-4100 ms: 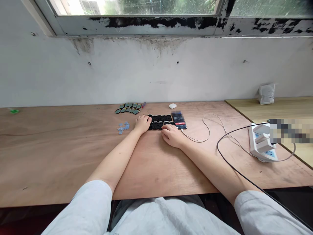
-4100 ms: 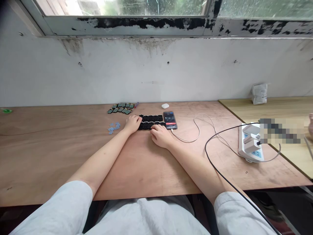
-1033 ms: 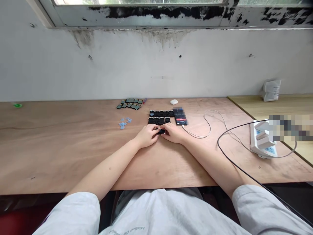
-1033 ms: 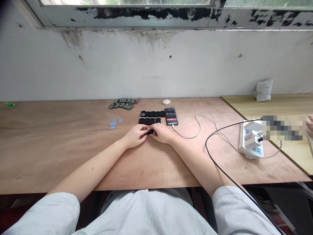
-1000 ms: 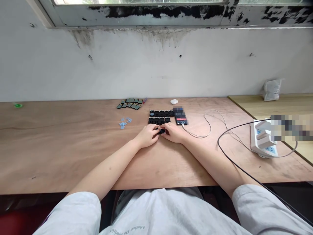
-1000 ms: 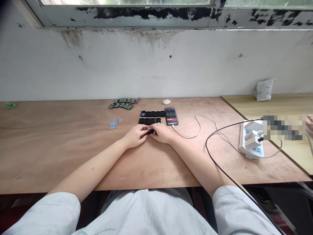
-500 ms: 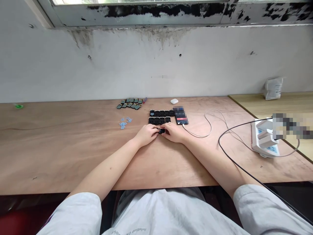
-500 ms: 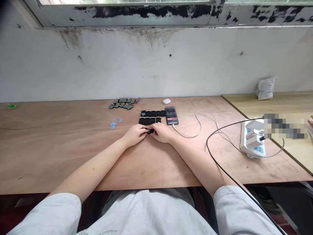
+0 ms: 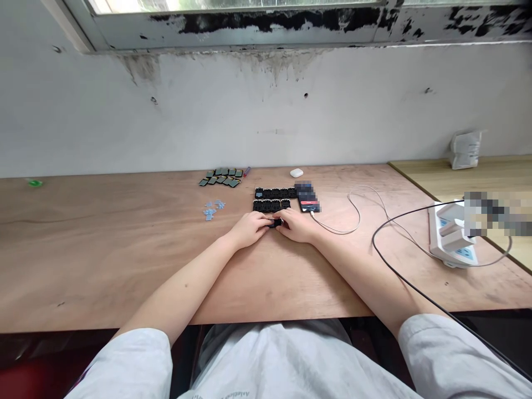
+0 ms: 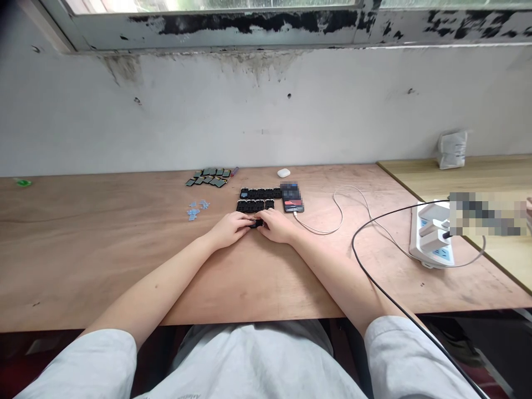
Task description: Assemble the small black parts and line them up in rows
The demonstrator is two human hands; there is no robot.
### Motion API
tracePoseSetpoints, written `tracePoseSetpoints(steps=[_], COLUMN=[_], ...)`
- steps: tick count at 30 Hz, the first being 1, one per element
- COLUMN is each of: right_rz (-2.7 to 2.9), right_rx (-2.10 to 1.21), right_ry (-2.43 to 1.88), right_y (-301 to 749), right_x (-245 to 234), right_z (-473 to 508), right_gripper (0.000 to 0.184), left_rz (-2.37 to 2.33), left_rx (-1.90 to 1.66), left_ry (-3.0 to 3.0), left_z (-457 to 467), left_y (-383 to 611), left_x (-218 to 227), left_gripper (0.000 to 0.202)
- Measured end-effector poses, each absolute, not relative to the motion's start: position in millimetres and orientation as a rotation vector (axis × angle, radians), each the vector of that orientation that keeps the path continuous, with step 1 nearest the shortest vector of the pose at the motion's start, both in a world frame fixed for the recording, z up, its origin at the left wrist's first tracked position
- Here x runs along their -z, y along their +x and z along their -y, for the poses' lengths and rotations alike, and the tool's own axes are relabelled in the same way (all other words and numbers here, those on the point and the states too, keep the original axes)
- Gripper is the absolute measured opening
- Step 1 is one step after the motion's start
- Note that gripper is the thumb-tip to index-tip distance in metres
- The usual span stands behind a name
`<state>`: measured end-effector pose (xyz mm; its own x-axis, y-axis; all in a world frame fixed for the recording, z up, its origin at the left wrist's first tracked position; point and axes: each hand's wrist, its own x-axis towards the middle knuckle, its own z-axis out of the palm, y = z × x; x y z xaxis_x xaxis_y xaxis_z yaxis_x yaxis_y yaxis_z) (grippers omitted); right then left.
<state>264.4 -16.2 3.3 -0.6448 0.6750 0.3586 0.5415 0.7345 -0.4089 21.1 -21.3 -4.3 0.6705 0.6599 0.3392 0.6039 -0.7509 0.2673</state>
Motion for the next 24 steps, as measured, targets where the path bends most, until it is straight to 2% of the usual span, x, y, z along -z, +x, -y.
tracePoseSetpoints(steps=[8, 24], right_rz=[2.442, 2.452], right_rx=[-0.368, -0.343], right_ry=[-0.909, -0.906], right_y=[265, 264], right_x=[-3, -2], right_z=[15, 17], right_gripper=[0.035, 0.032], left_rz=[-1.052, -0.985], left_rx=[-0.580, -0.725], left_ry=[2.810, 2.781], left_z=[26, 23], left_y=[25, 22], left_x=[-2, 9], left_gripper=[0.033, 0.028])
